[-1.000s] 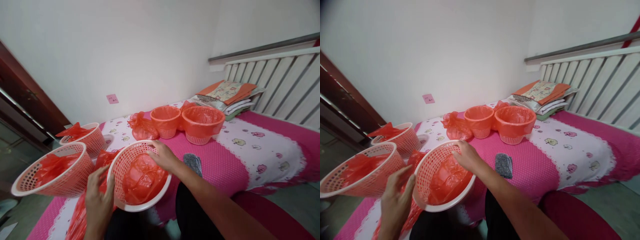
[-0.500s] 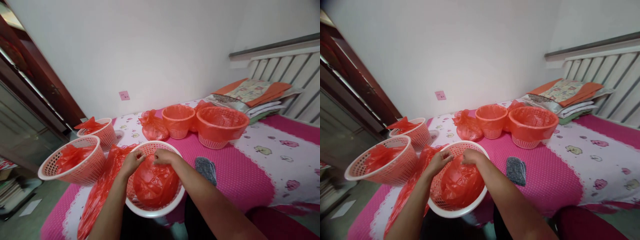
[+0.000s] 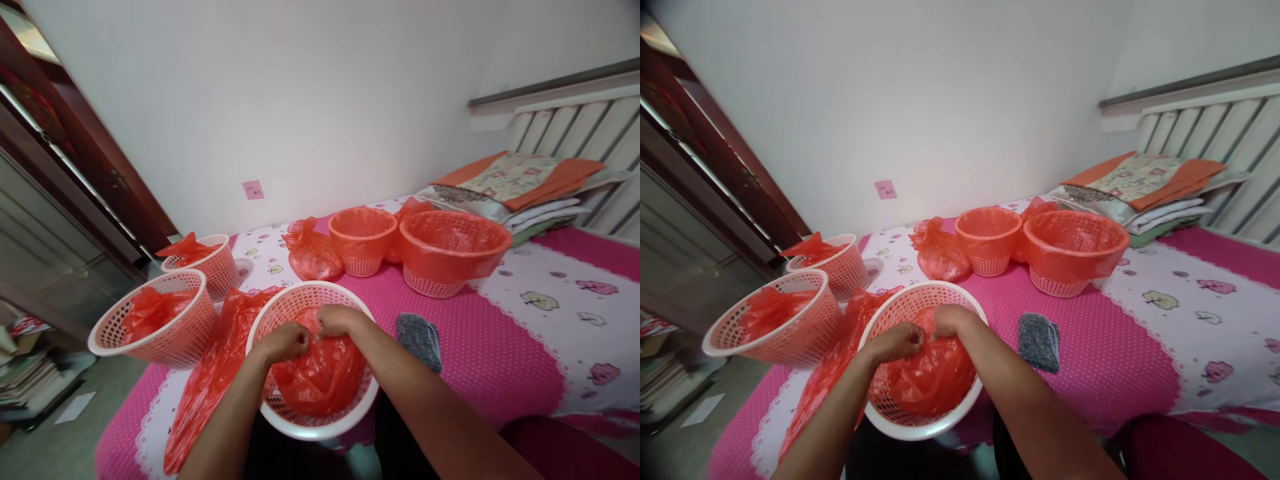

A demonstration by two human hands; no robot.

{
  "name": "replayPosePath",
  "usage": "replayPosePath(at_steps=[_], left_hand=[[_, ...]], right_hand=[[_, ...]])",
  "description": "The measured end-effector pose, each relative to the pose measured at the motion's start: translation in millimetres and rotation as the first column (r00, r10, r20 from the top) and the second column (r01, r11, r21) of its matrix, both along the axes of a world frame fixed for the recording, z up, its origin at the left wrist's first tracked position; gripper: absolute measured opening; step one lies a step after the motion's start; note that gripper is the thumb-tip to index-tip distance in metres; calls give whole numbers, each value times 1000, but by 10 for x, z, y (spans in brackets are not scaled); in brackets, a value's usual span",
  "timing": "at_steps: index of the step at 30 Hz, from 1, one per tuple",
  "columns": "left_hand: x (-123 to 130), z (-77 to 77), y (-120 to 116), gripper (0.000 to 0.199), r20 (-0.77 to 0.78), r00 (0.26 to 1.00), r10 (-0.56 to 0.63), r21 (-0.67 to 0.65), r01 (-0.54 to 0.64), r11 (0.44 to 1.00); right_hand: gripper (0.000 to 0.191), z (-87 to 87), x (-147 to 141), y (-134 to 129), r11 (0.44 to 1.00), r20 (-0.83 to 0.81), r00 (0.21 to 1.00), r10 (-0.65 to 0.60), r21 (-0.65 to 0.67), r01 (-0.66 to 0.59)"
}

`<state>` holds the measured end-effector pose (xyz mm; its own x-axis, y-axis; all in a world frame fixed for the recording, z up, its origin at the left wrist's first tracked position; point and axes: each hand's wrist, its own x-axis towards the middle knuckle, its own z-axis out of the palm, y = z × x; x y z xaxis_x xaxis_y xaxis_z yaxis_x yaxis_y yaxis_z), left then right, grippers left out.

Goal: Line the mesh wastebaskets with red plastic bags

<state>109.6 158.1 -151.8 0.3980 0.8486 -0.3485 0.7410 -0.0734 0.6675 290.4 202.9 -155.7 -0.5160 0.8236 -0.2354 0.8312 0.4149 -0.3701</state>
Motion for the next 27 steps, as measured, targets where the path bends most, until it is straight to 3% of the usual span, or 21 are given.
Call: replayPosePath(at_steps=[3, 5, 8, 11, 13, 15, 18, 21, 24, 27], left_hand=[[-12, 47, 29, 8, 177, 975, 136, 238, -176, 955], [-33, 93, 70, 11, 313, 917, 248, 374, -359, 855], [-97, 166, 141, 16, 505, 760, 409, 487, -642, 592], [-189, 217, 185, 18, 632, 589, 503, 493, -807, 326], [-246, 229, 196, 18, 681, 502, 534, 472, -858, 204], [-293, 225, 202, 16, 711, 436, 552, 449, -885, 122], [-335, 212, 212, 15, 729, 383, 567, 422, -904, 67], [-332, 208, 217, 15, 723, 379, 578, 417, -906, 72], [-293, 213, 204, 16, 703, 417, 576, 434, -893, 117], [-253, 211, 180, 18, 677, 485, 554, 458, -866, 200]], right_hand=[[10, 36, 43, 27, 992, -174, 983, -55, 101, 74], [13, 62, 70, 59, 975, -301, 949, -92, 167, 147], [26, 94, 100, 96, 957, -477, 873, -102, 193, 218], [41, 98, 120, 100, 985, -709, 704, -29, 98, 140], [40, 81, 130, 99, 1000, -799, 601, -3, 10, 18], [37, 56, 141, 107, 984, -777, 629, -9, -120, -134], [38, 44, 155, 118, 897, -644, 765, 9, -332, -290], [45, 100, 154, 90, 871, -644, 765, 29, -360, -335], [46, 171, 125, 32, 871, -693, 719, 50, -322, -371], [36, 169, 85, -1, 857, -692, 718, 74, -324, -400]])
